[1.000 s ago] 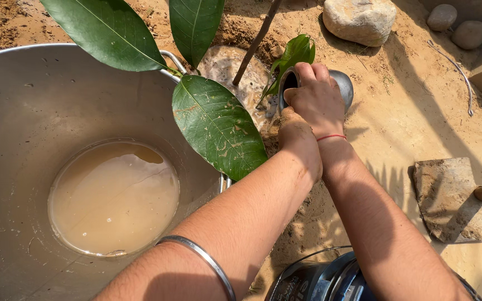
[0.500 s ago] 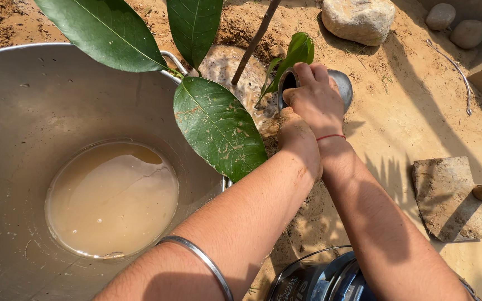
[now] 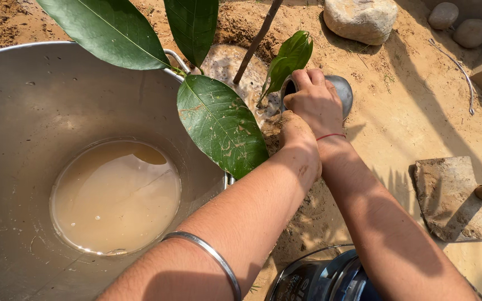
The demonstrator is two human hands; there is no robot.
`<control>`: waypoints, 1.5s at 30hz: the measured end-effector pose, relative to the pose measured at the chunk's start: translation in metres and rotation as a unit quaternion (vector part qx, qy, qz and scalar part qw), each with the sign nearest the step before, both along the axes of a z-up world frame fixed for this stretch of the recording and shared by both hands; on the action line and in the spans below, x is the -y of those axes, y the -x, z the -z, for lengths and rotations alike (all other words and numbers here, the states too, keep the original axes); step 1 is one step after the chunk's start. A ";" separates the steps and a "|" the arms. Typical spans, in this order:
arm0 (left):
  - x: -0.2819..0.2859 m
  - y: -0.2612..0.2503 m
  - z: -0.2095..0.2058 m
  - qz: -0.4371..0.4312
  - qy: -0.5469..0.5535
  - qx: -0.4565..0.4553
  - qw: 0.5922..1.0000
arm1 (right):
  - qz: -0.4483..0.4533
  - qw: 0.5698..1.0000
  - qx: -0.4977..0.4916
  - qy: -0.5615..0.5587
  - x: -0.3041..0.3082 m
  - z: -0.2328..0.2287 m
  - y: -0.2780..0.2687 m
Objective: The person pours water onto a small plant using a metal cup, refills the cup from a bucket, and then uses their hands to press soil around another small plant in the ground.
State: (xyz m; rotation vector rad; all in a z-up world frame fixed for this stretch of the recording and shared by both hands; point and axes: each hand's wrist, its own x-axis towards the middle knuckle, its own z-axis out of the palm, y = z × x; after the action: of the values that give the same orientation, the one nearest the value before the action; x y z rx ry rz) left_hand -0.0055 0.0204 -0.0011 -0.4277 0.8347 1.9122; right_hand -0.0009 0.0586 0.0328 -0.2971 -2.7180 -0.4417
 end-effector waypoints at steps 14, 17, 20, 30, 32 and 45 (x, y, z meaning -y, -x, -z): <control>0.006 -0.003 -0.001 -0.008 0.019 0.003 1.000 | 0.069 0.995 0.069 0.029 0.005 -0.006 -0.002; 0.006 -0.004 0.002 -0.008 0.023 0.007 1.000 | 0.155 0.967 0.004 0.202 -0.006 -0.004 0.014; 0.005 0.001 0.003 -0.018 0.025 0.006 1.000 | 0.121 0.975 -0.031 0.187 -0.009 0.002 0.004; 0.011 0.004 -0.012 -0.038 0.031 -0.016 0.999 | 0.126 0.956 -0.091 0.247 0.008 -0.014 0.013; 0.017 0.007 -0.017 -0.045 0.040 -0.031 0.998 | 0.071 0.990 -0.024 0.122 0.016 -0.021 0.009; 0.041 0.007 -0.045 -0.111 0.146 -0.203 0.962 | 0.061 0.971 -0.105 0.206 0.021 -0.011 0.006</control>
State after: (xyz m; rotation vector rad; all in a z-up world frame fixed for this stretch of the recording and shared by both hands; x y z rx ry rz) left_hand -0.0125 -0.0206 0.0434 -0.3179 1.4001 2.1275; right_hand -0.0072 0.0379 0.0437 -0.5877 -2.5681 0.1267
